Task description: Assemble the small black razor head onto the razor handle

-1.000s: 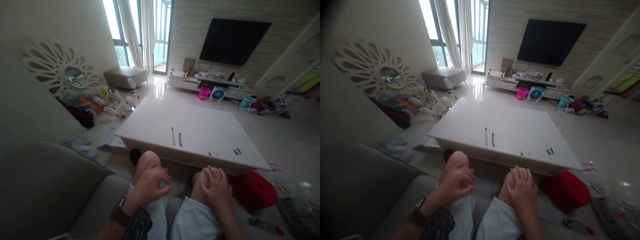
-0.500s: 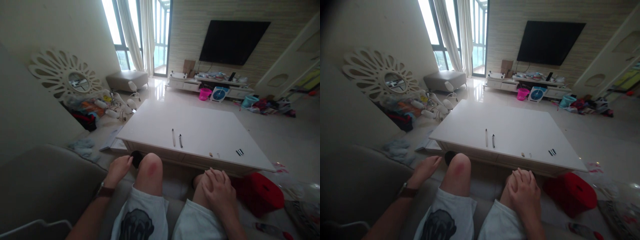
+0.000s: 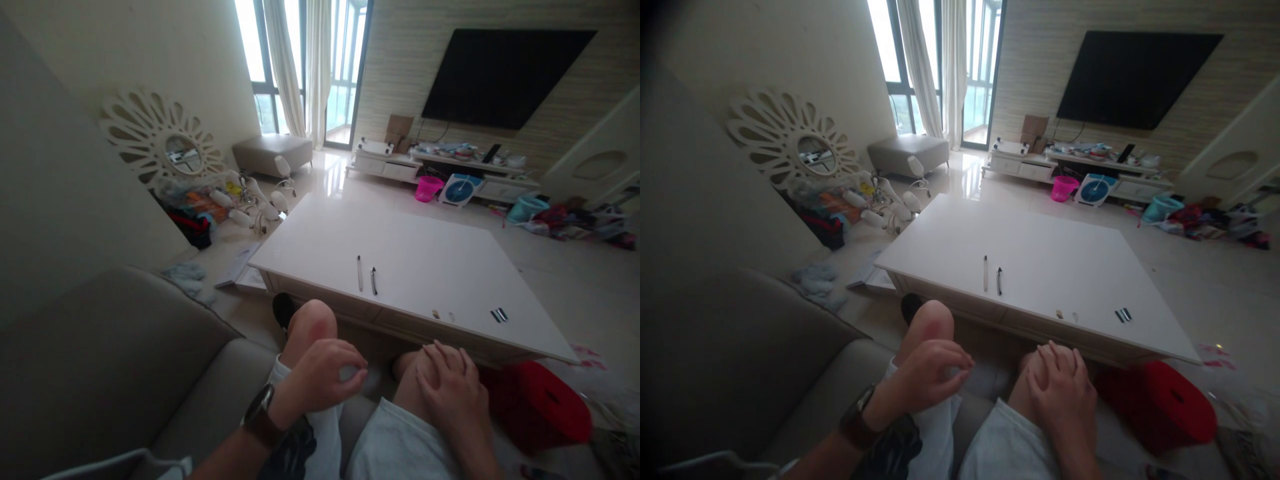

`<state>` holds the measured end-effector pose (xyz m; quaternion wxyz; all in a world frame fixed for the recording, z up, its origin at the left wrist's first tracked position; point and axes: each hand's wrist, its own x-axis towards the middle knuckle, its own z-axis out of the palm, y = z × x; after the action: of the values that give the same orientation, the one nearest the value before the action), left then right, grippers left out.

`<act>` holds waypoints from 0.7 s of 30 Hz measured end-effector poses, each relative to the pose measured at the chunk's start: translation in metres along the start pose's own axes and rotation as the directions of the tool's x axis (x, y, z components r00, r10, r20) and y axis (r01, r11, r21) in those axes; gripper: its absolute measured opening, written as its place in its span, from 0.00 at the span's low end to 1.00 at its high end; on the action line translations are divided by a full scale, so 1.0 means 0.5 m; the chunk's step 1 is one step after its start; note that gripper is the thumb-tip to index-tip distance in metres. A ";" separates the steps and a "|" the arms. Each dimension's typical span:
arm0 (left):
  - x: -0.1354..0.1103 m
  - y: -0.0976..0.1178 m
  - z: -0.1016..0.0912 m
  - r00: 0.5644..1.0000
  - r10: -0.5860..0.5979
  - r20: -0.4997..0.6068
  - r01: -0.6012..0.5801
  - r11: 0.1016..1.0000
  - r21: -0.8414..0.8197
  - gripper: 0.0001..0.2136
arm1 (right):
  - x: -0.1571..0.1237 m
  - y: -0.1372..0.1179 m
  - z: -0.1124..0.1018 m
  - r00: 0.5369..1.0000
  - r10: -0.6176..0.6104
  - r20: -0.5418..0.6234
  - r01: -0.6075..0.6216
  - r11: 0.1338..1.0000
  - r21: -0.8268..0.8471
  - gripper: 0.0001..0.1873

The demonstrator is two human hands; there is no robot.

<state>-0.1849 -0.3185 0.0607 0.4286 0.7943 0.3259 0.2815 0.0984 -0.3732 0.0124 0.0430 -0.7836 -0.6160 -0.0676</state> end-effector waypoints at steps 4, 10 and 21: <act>-0.015 -0.095 -0.061 0.987 -0.021 -0.159 0.063 0.964 0.260 0.16 | -0.005 0.001 0.000 1.000 0.006 -0.029 -0.005 1.000 0.016 0.23; -0.106 -0.269 -0.175 0.769 -0.527 -0.361 0.614 0.766 0.190 0.16 | -0.007 -0.006 -0.008 1.000 0.008 -0.029 -0.007 1.000 0.028 0.23; -0.040 0.002 0.012 0.991 -0.079 0.106 0.093 0.986 -0.137 0.10 | 0.000 0.002 0.001 0.999 -0.020 -0.026 0.020 1.000 0.001 0.24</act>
<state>-0.1929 -0.3372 0.0551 0.5117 0.7601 0.3170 0.2449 0.0997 -0.3732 0.0119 0.0508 -0.7766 -0.6231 -0.0780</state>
